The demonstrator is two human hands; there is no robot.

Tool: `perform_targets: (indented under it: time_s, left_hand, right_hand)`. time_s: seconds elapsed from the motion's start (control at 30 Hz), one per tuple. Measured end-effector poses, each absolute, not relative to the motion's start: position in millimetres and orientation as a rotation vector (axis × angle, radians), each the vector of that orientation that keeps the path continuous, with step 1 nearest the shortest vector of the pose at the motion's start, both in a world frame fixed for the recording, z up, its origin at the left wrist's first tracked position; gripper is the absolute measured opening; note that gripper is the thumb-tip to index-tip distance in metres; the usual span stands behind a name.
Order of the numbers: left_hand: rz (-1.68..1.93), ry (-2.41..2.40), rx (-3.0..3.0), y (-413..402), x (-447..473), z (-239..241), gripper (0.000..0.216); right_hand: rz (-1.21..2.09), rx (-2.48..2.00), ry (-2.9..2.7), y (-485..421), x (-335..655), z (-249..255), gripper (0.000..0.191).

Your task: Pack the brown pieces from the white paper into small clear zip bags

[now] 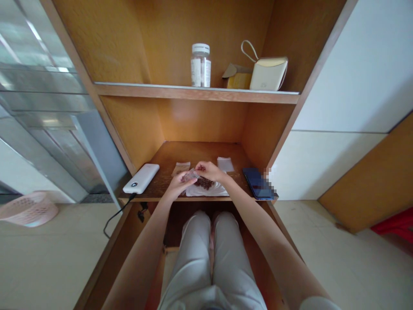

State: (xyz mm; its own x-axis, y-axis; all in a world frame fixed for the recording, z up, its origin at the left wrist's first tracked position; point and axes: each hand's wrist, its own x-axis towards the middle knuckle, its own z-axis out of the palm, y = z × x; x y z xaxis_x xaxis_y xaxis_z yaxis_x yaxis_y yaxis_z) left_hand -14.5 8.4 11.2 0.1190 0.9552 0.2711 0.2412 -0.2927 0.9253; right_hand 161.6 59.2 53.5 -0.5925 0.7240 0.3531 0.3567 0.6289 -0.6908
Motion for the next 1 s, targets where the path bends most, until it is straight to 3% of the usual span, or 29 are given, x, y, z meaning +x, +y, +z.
perform_targets:
  time_s: [0.27,0.57,0.77,1.0]
  left_hand:
    - [1.204,1.16,1.653,8.2,-15.4,11.1,0.047]
    - [1.209,1.194,1.618,7.6,-14.7,10.5,0.049]
    - [1.207,1.22,1.643,6.2,-14.7,11.6,0.05]
    - [1.209,1.244,1.602,2.2,-12.0,16.5,0.051]
  right_hand:
    - [1.016,-0.868,-2.11,57.0,166.8,53.6,0.024]
    - [0.737,-1.12,-2.475,67.7,209.8,49.9,0.011]
    - [0.799,-1.046,-2.581,64.2,213.2,45.7,0.016]
    - [0.643,-1.02,-2.667,70.7,211.8,41.7,0.022]
